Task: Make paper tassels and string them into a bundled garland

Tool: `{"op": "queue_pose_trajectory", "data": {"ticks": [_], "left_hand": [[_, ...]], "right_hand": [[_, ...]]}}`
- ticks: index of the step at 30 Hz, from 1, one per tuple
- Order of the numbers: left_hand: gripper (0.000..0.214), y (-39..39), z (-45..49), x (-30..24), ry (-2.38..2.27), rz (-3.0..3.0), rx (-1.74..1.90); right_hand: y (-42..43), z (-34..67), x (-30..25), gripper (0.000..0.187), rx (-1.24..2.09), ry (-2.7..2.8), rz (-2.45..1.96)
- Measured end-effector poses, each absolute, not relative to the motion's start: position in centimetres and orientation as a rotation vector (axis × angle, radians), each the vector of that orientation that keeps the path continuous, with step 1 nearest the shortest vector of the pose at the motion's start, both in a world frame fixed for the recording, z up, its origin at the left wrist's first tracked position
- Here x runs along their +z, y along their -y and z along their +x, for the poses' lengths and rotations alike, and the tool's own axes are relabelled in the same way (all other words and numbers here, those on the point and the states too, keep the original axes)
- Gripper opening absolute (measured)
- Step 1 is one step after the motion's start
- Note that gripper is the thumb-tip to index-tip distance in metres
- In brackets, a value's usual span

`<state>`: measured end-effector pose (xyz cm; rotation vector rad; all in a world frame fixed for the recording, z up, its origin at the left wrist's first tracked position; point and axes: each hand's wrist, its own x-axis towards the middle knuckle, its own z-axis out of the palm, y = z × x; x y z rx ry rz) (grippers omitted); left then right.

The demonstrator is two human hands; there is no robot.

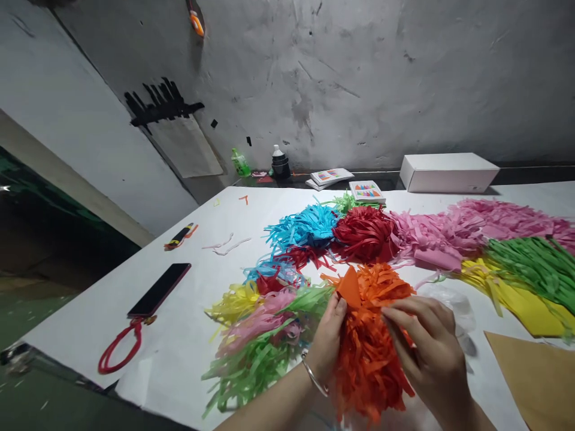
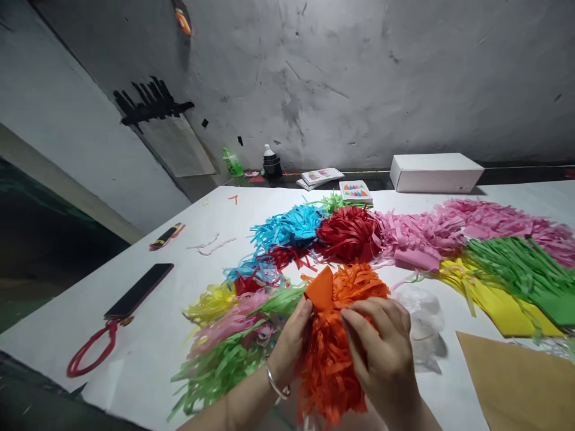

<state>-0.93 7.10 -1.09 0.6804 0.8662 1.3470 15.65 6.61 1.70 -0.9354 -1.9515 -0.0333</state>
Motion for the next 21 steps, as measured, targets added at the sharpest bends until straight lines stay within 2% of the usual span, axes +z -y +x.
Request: {"op": "queue_pose_trajectory", "data": {"ticks": [6,11,17,21], "left_hand": [[0.049,-6.7,-1.5,-2.6,-0.955,0.673,1.296],[0.046,-6.8,-1.8,-2.5,-0.887,0.741,1.319],[0.046,-6.9,-1.5,-2.4,-0.784,0.737,1.318],[0.043,-6.9,-1.4,-2.6,-0.773,0.748,1.305]], "right_hand": [[-8.3,13.7,0.1,0.013,0.355,2.126,-1.100],[-7.9,13.5,-0.9,0.013,0.518,2.083,-1.131],[-7.8,14.0,-0.4,0.020,0.765,1.935,-1.100],[-7.9,14.1,-0.2,0.025,0.815,1.845,-1.116]]}}
